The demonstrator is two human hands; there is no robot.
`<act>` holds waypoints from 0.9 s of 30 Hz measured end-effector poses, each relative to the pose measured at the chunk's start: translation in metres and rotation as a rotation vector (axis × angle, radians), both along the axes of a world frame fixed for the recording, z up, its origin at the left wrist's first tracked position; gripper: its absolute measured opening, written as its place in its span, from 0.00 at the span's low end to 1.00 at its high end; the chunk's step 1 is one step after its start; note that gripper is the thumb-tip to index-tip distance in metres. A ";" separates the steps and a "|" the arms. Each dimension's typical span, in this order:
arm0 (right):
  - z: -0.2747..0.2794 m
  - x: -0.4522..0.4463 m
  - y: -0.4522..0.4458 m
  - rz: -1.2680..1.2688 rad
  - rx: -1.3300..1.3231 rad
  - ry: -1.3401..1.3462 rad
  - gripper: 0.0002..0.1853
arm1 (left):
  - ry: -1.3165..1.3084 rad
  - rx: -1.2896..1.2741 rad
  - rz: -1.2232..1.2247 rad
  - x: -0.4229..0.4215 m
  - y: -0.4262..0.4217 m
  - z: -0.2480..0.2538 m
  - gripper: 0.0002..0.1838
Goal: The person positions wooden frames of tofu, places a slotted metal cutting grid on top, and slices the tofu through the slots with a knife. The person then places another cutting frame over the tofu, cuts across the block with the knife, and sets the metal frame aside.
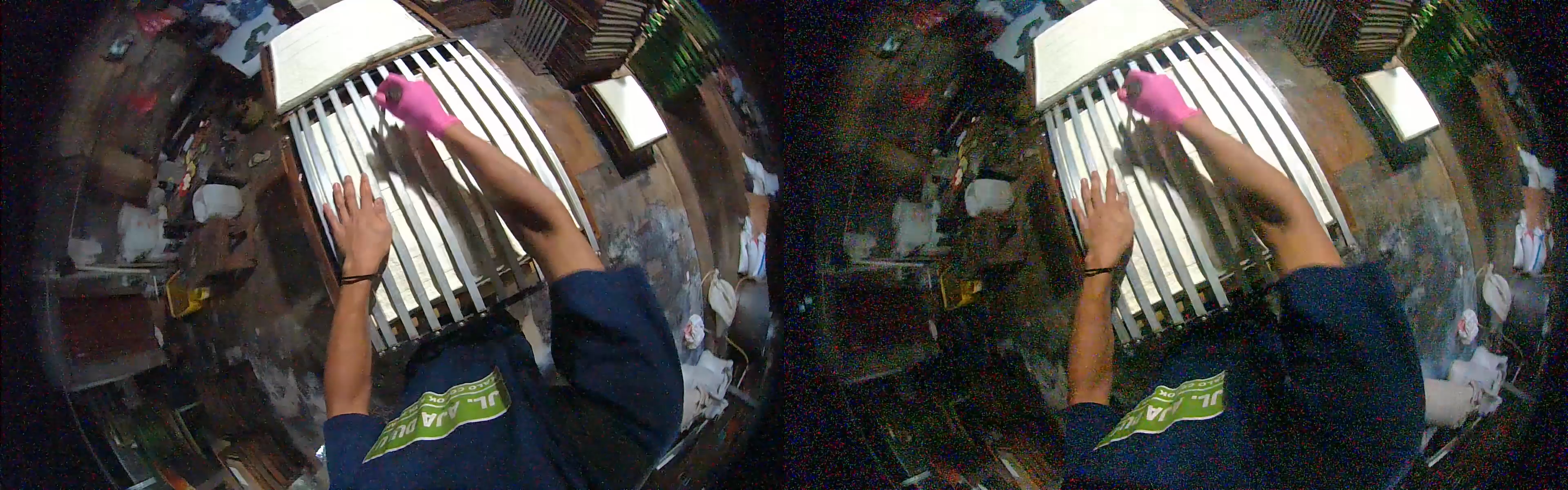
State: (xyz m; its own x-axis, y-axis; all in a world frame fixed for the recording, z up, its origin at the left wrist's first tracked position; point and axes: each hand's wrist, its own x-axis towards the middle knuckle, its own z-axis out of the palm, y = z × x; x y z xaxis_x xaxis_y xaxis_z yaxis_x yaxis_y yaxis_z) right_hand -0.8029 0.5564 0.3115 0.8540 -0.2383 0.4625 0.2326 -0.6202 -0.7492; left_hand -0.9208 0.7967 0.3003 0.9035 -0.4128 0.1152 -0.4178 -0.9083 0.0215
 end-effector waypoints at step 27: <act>0.068 -0.055 -0.078 -0.077 0.239 0.003 0.16 | -0.070 0.116 -0.052 0.001 -0.001 0.010 0.29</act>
State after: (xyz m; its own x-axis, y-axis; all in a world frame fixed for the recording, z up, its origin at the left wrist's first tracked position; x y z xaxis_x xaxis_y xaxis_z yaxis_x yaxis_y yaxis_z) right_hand -0.8584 0.4781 0.3792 0.8304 -0.4053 0.3823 0.1887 -0.4411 -0.8774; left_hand -0.9195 0.7956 0.3103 0.8718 -0.4735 0.1256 -0.4615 -0.8799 -0.1135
